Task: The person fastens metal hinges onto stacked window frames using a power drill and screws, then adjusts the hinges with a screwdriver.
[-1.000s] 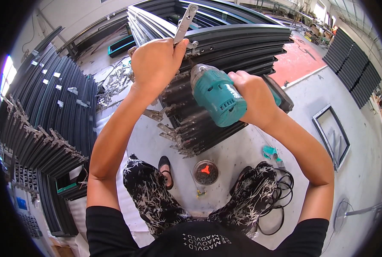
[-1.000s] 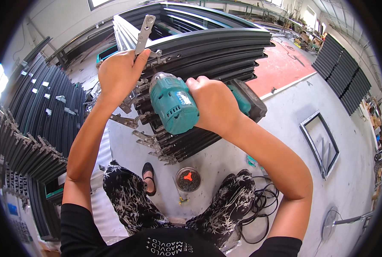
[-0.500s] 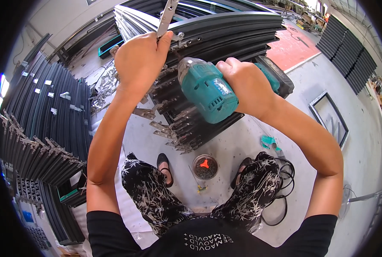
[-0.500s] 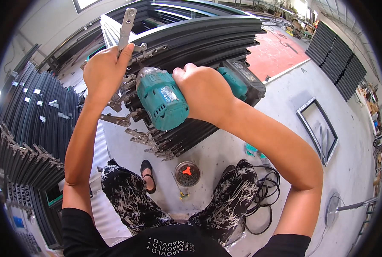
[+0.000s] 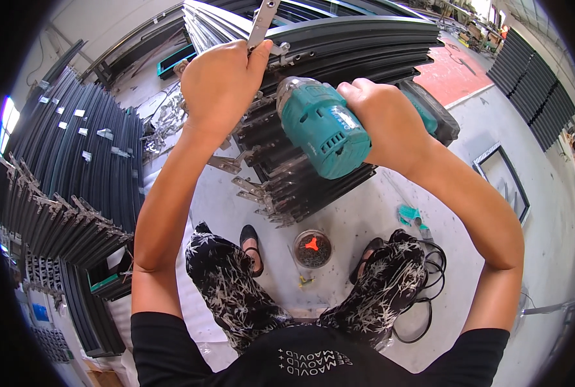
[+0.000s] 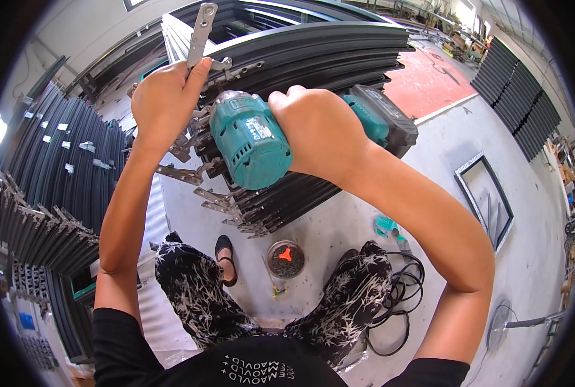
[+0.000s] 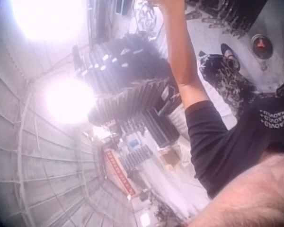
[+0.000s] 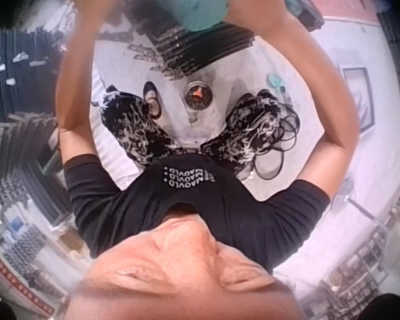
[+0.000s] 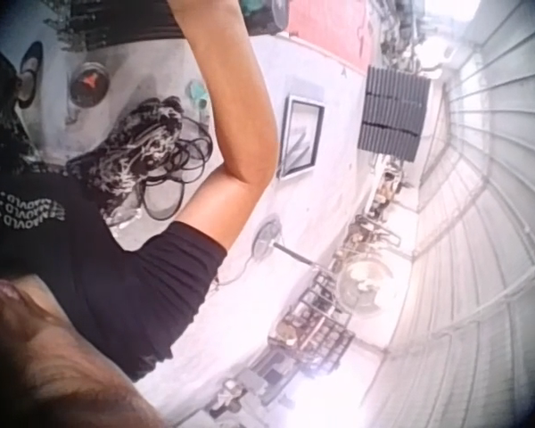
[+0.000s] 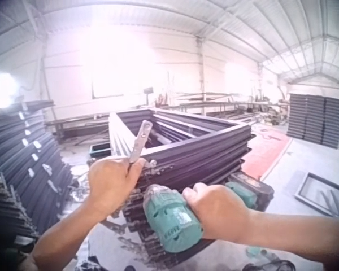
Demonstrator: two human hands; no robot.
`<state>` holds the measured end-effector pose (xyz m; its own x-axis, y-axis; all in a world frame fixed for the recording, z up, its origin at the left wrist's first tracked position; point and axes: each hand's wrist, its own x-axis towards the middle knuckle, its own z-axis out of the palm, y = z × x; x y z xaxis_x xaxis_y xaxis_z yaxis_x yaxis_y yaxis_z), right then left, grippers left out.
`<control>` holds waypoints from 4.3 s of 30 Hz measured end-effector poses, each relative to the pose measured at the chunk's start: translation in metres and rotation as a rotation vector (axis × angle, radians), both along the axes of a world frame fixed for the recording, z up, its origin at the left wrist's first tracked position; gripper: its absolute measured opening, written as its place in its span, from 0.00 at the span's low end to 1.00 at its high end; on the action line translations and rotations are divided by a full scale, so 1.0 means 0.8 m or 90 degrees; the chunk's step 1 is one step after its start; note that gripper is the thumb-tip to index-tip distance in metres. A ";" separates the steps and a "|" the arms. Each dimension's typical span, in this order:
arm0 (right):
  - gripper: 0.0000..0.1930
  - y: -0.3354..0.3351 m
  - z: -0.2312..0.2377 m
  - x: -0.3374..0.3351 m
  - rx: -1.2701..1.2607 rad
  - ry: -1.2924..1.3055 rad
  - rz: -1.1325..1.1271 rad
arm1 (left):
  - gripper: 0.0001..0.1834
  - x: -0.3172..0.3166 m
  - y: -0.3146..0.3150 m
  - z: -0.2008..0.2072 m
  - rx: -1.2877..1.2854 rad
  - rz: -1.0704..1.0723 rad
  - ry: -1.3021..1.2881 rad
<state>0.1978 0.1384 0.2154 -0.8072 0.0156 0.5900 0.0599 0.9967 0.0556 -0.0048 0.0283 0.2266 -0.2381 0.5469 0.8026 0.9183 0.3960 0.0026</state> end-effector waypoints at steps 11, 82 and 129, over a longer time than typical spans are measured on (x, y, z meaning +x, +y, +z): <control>0.19 0.002 0.001 -0.001 -0.010 -0.005 0.016 | 0.27 0.002 0.001 0.004 0.011 0.019 0.055; 0.14 -0.052 -0.267 0.134 -0.410 -0.021 0.141 | 0.11 0.067 -0.072 -0.205 -0.029 -0.440 -1.168; 0.13 0.026 -0.120 0.012 -0.649 0.298 0.077 | 0.27 -0.011 0.068 0.074 -0.070 -0.740 -0.821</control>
